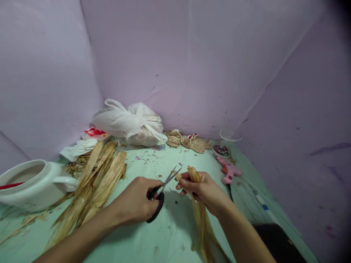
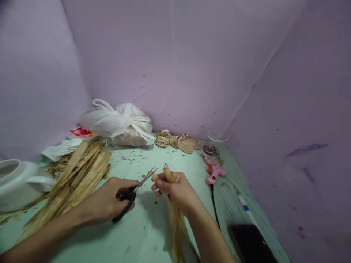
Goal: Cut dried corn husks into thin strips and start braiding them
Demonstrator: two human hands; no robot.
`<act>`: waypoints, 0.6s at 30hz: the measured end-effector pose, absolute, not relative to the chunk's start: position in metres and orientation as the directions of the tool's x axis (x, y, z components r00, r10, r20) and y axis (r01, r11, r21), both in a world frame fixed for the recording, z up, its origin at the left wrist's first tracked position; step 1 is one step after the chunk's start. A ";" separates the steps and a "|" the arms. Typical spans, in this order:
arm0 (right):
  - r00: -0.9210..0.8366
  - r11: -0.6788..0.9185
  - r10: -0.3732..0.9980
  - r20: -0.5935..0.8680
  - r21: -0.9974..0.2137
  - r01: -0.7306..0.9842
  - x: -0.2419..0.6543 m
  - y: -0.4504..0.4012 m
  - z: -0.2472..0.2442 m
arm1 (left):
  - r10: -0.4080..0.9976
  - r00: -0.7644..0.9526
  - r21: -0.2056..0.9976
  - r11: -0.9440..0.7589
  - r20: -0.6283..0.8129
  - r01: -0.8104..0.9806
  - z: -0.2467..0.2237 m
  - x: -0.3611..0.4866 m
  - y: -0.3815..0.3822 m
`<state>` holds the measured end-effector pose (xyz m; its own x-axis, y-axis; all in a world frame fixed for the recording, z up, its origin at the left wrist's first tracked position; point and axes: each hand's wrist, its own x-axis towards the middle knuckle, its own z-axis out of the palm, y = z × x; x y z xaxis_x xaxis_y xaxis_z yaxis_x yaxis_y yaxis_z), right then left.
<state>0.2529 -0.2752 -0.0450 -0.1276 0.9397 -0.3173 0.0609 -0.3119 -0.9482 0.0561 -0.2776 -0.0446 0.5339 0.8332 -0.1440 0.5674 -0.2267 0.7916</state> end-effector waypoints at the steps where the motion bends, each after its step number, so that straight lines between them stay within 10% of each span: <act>1: -0.123 -0.298 0.944 -0.305 -0.952 0.072 0.252 -0.276 -0.044 | 0.825 0.545 0.806 -0.217 -0.149 0.550 -0.045 0.056 -0.277; 18: -0.199 -0.022 0.975 -0.103 -0.928 0.373 0.255 -0.275 -0.053 | 0.706 0.629 0.903 0.034 -0.325 0.428 -0.035 0.044 -0.272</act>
